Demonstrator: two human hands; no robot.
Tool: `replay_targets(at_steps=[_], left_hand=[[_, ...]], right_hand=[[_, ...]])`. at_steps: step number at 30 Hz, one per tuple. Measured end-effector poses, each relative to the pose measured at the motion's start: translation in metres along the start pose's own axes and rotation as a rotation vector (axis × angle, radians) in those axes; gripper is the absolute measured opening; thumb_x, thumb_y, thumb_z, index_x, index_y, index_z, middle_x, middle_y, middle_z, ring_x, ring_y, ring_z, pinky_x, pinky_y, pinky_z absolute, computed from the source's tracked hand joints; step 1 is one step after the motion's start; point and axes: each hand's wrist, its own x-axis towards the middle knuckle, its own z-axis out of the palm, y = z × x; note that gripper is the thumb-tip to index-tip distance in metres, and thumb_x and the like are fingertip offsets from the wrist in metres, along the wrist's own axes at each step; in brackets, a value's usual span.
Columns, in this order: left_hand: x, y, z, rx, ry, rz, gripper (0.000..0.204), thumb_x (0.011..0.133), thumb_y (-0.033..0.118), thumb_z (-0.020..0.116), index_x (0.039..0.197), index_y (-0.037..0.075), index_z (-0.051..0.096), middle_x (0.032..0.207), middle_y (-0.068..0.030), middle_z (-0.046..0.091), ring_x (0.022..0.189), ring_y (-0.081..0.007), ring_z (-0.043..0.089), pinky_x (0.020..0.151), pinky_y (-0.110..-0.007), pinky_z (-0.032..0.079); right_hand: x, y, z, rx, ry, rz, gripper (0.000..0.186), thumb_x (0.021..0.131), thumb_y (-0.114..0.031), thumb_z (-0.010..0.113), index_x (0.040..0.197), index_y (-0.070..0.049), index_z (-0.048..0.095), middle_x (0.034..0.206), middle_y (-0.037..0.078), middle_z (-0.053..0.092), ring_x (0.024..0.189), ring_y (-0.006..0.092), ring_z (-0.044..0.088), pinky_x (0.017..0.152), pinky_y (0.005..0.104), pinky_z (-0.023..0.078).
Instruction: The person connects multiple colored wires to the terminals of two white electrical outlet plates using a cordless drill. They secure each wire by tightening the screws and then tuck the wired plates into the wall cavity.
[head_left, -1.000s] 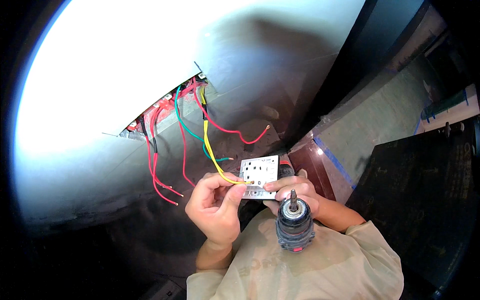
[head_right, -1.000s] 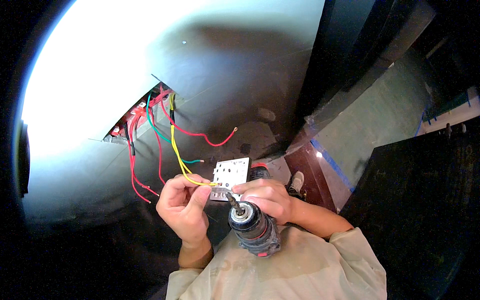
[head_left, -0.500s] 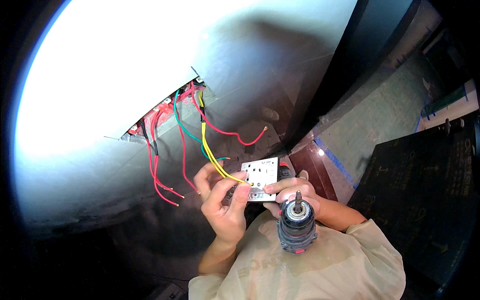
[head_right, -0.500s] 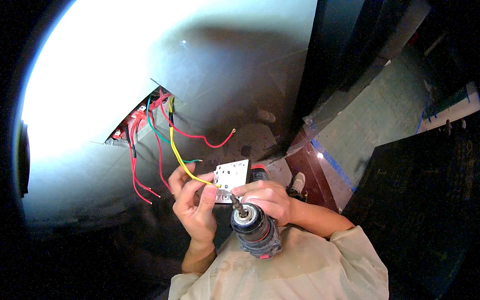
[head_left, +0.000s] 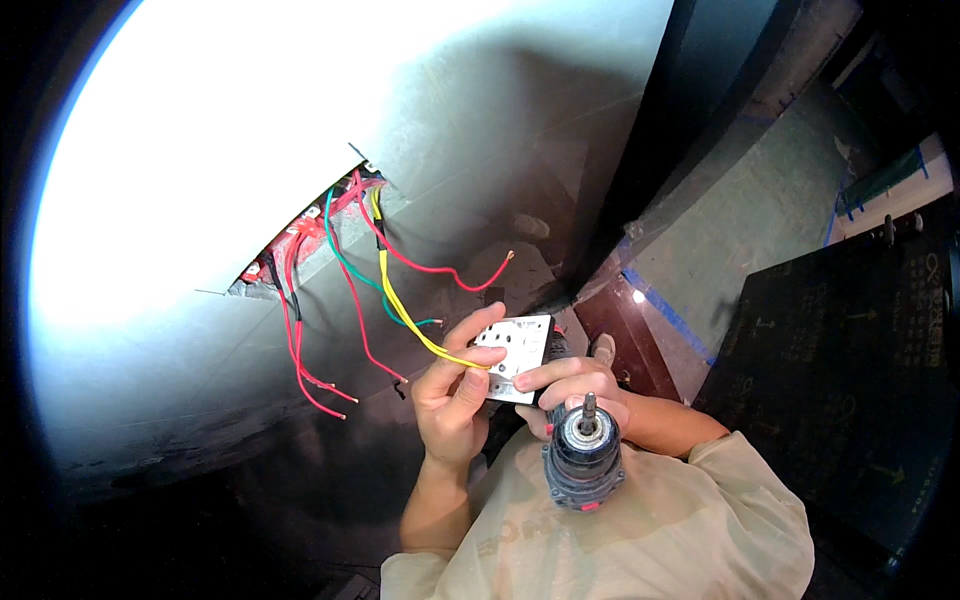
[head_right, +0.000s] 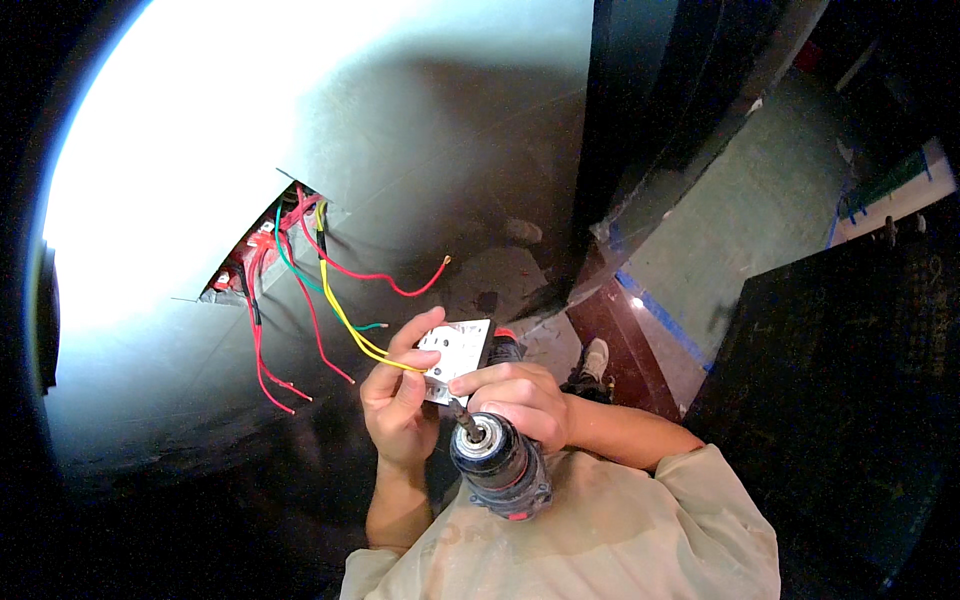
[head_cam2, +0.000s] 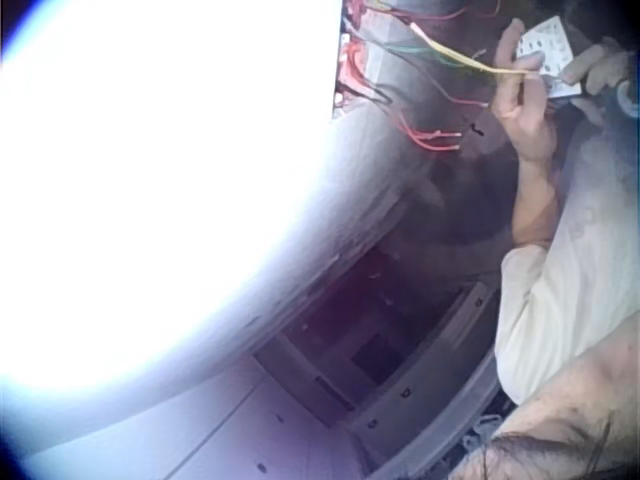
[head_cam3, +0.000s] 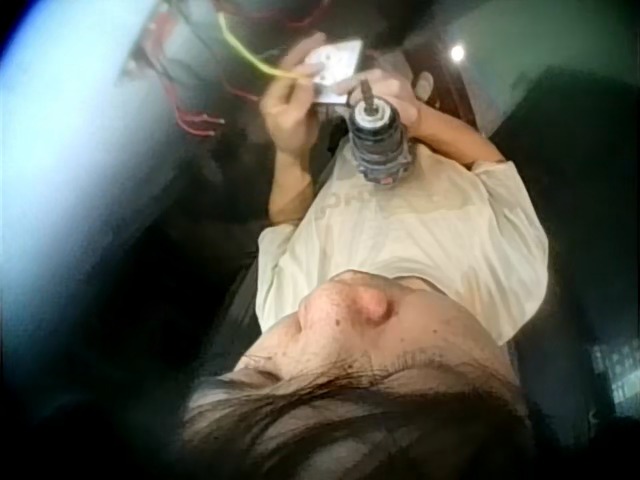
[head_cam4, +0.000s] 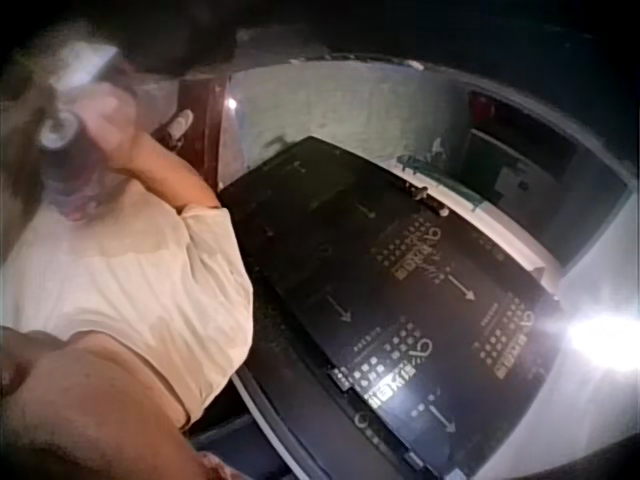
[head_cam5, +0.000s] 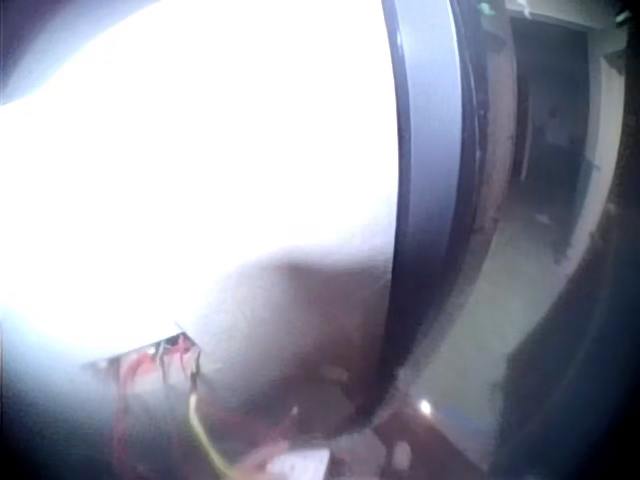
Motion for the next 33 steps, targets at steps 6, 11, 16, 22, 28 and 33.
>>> replay_targets(at_steps=[6,11,16,22,28,33], left_hand=[[-0.001,-0.003,-0.002,0.122,0.036,0.251,0.021,0.089,0.012,0.069,0.1,-0.004,0.075,0.126,-0.0254,0.069,0.119,-0.0331,0.061,0.107,-0.046,0.042],[-0.001,0.013,-0.004,0.228,0.071,0.399,0.019,0.087,0.013,0.072,0.096,-0.003,0.075,0.123,-0.026,0.07,0.12,-0.0352,0.059,0.107,-0.048,0.041],[0.004,0.02,-0.006,0.216,0.031,0.37,0.016,0.086,0.011,0.074,0.095,-0.002,0.076,0.124,-0.0256,0.069,0.122,-0.0353,0.059,0.107,-0.047,0.041],[0.007,0.016,-0.013,0.229,-0.006,0.371,0.016,0.084,0.011,0.074,0.096,-0.001,0.077,0.124,-0.0251,0.069,0.121,-0.0354,0.059,0.106,-0.048,0.042],[0.009,0.017,-0.02,0.217,-0.025,0.364,0.018,0.083,0.011,0.075,0.097,-0.001,0.077,0.124,-0.0254,0.069,0.121,-0.0357,0.059,0.107,-0.048,0.042],[0.01,0.018,-0.021,0.227,-0.046,0.358,0.019,0.083,0.012,0.077,0.096,0.0,0.077,0.122,-0.025,0.069,0.12,-0.0354,0.059,0.106,-0.048,0.042]], right_hand=[[0.006,-0.006,-0.011,0.215,-0.009,0.036,0.031,0.088,-0.007,0.07,0.113,0.005,0.057,0.104,0.019,0.069,0.1,0.0409,0.073,0.075,0.0436,0.063],[-0.001,-0.033,-0.075,0.327,-0.175,0.37,0.037,0.086,-0.011,0.076,0.118,0.001,0.061,0.117,0.024,0.071,0.101,0.0396,0.075,0.088,0.0484,0.06],[0.022,-0.043,-0.126,0.589,-0.585,0.916,0.036,0.083,-0.019,0.085,0.114,-0.008,0.071,0.109,0.008,0.075,0.092,0.0272,0.072,0.084,0.0366,0.057],[0.017,-0.037,-0.117,0.634,-0.548,0.911,0.032,0.085,-0.019,0.084,0.112,-0.007,0.072,0.105,0.006,0.075,0.096,0.0242,0.071,0.089,0.0389,0.055],[0.012,-0.033,-0.108,0.828,-0.503,1.09,0.036,0.086,-0.016,0.084,0.116,-0.004,0.069,0.107,0.006,0.072,0.1,0.0203,0.067,0.091,0.036,0.052],[0.012,-0.027,-0.106,0.971,-0.481,1.185,0.037,0.085,-0.016,0.084,0.115,-0.003,0.069,0.107,0.005,0.072,0.099,0.0183,0.066,0.09,0.0349,0.052]])
